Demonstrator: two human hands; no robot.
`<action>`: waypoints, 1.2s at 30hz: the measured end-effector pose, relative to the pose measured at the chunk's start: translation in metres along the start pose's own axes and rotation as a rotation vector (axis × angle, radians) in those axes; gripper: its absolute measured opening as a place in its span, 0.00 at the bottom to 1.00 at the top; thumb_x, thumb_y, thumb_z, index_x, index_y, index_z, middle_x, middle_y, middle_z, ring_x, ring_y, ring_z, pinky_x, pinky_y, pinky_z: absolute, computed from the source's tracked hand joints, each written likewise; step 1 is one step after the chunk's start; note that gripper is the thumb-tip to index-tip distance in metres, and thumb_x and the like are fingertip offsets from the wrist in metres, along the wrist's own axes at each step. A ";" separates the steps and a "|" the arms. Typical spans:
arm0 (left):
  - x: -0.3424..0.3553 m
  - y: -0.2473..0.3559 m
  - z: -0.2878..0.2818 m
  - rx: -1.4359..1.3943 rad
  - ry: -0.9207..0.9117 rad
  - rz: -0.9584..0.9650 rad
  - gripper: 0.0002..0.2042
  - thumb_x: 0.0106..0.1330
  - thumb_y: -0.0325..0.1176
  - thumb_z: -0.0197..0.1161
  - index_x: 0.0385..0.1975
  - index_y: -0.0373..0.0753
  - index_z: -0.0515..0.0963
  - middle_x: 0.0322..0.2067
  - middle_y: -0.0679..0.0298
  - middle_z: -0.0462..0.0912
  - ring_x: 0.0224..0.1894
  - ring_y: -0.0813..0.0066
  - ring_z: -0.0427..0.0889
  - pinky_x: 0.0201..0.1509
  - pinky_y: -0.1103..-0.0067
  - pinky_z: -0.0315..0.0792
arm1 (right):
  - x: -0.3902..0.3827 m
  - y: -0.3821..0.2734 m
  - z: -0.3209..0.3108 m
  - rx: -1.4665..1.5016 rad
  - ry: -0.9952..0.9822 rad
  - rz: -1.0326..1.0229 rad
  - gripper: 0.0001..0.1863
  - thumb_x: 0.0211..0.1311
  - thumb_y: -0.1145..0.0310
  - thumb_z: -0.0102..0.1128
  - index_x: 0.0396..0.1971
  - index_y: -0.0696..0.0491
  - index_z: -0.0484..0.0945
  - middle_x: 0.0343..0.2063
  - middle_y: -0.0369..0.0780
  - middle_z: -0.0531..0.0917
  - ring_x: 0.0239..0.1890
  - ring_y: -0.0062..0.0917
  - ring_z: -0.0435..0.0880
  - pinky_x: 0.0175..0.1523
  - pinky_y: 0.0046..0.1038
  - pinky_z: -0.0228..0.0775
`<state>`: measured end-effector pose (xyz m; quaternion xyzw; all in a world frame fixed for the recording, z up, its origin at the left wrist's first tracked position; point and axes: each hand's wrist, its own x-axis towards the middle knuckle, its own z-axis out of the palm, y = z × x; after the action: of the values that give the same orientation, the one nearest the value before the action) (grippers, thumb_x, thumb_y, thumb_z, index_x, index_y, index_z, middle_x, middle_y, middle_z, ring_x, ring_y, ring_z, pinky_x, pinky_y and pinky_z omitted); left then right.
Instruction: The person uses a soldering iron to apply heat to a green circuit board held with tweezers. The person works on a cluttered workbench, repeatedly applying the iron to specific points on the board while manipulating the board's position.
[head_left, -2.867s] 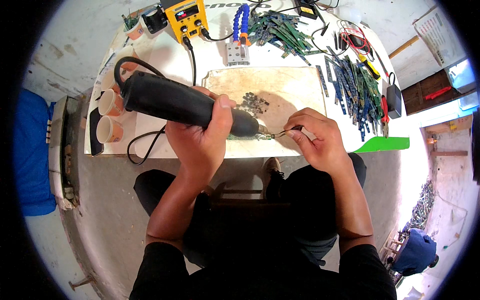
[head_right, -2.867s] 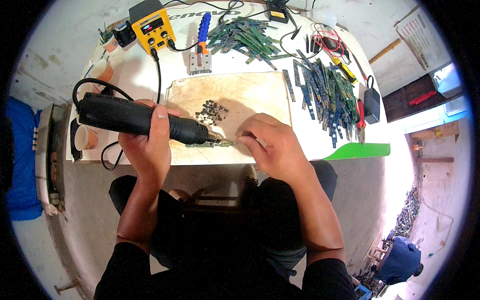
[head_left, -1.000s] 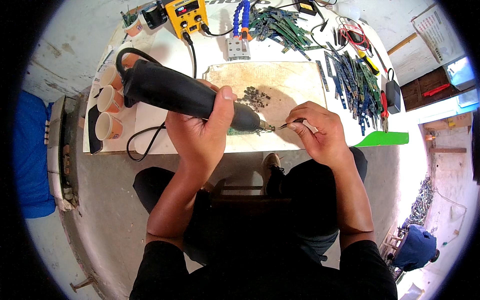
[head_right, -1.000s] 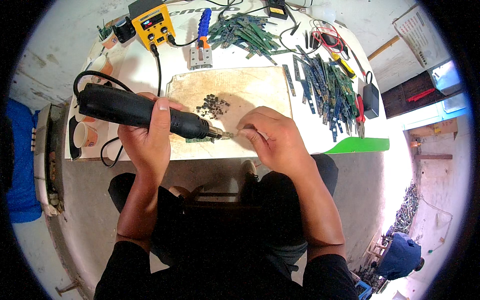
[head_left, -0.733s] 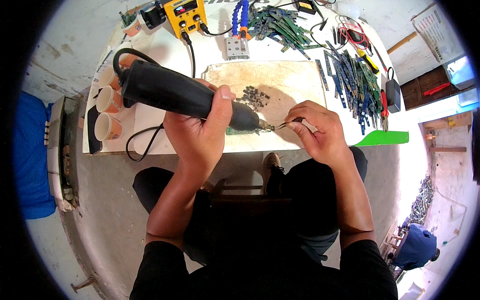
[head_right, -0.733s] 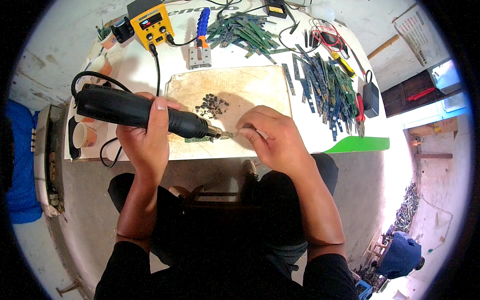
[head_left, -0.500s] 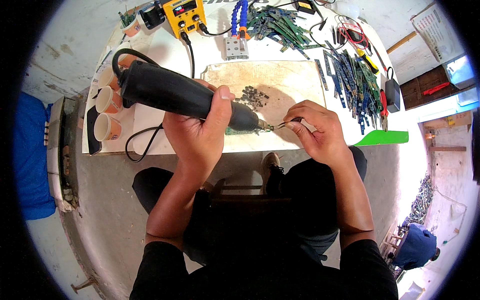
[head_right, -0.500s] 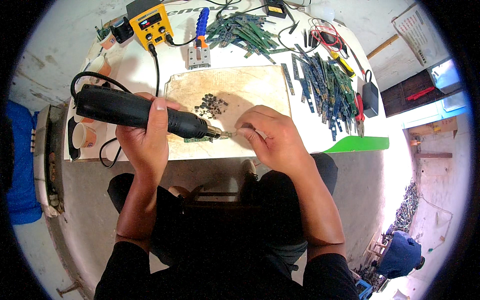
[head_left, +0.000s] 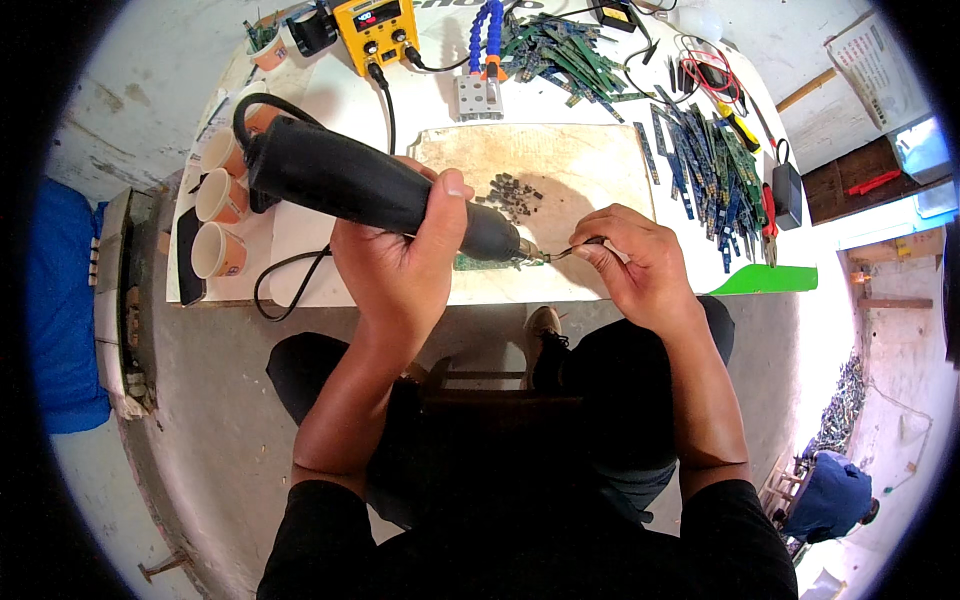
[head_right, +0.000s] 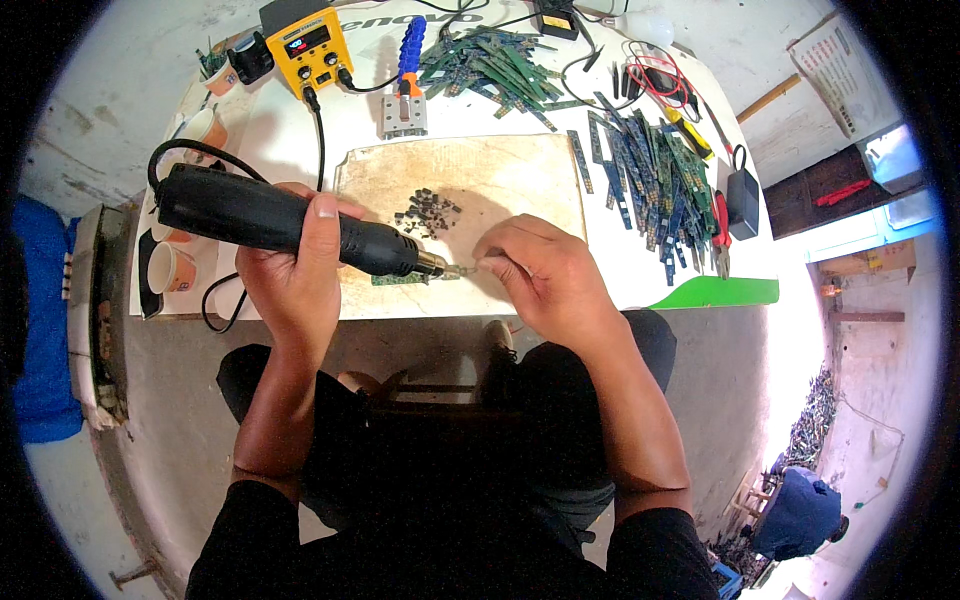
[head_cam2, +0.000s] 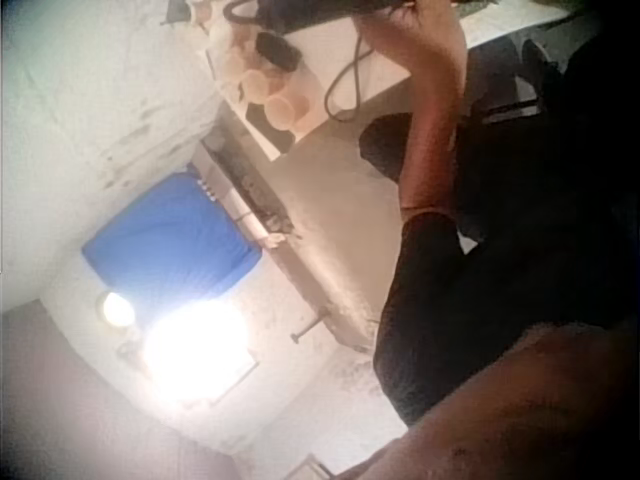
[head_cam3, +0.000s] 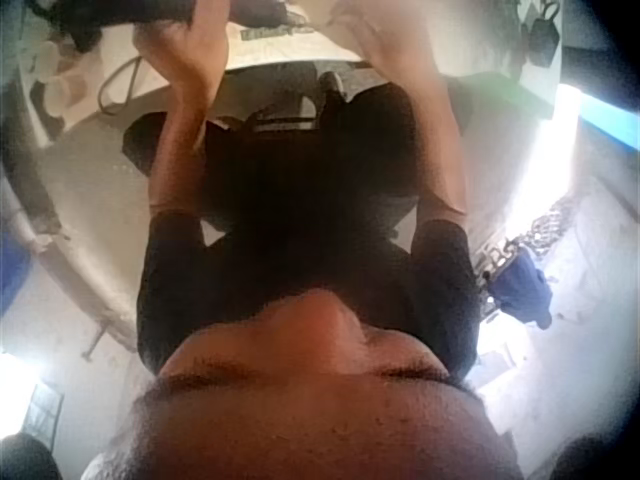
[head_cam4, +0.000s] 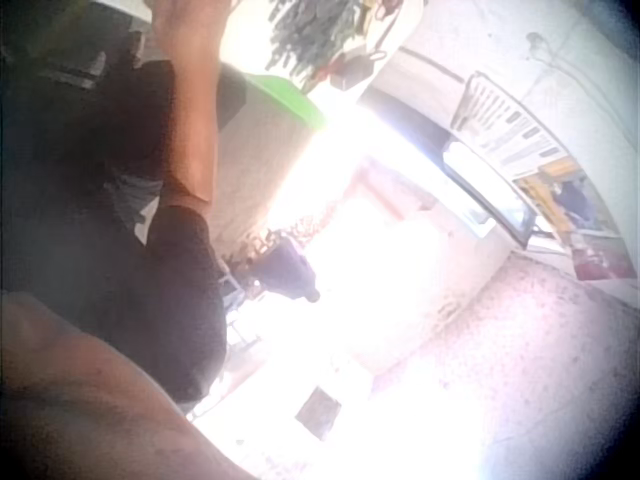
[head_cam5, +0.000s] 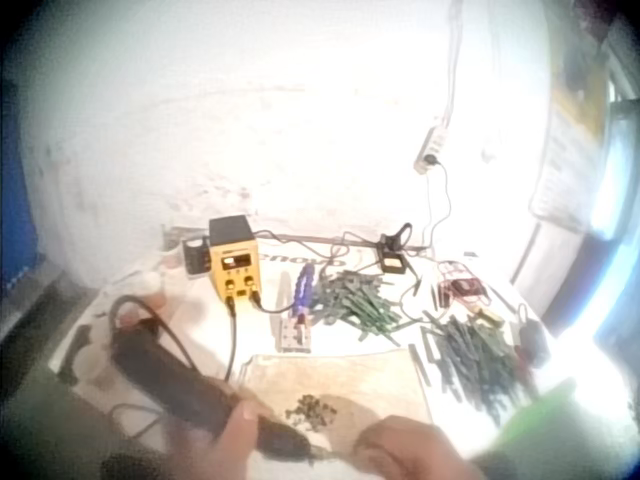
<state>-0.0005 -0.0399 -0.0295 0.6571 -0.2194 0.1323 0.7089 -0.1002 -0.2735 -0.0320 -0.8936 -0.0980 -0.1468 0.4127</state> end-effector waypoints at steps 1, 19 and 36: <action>0.000 0.001 0.000 -0.005 0.004 -0.013 0.04 0.70 0.27 0.70 0.36 0.34 0.82 0.29 0.63 0.89 0.32 0.80 0.87 0.38 0.83 0.78 | 0.000 0.000 0.000 -0.005 0.000 -0.005 0.05 0.65 0.79 0.67 0.39 0.56 0.83 0.37 0.45 0.86 0.40 0.41 0.87 0.46 0.34 0.79; -0.003 0.008 0.004 0.033 0.041 -0.108 0.03 0.71 0.25 0.69 0.37 0.34 0.81 0.30 0.62 0.89 0.32 0.81 0.87 0.38 0.82 0.78 | 0.000 0.004 0.001 -0.011 0.036 -0.063 0.04 0.65 0.77 0.66 0.38 0.57 0.83 0.36 0.45 0.86 0.39 0.42 0.87 0.45 0.35 0.79; -0.003 0.013 0.002 -0.098 0.056 -0.105 0.03 0.72 0.24 0.67 0.39 0.33 0.80 0.31 0.61 0.89 0.36 0.79 0.88 0.43 0.83 0.79 | 0.000 -0.002 0.002 -0.029 0.017 -0.020 0.05 0.63 0.81 0.69 0.38 0.58 0.84 0.36 0.44 0.89 0.39 0.36 0.89 0.46 0.29 0.80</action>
<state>-0.0098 -0.0408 -0.0198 0.6281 -0.1710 0.1025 0.7522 -0.1003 -0.2708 -0.0323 -0.8971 -0.1014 -0.1601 0.3991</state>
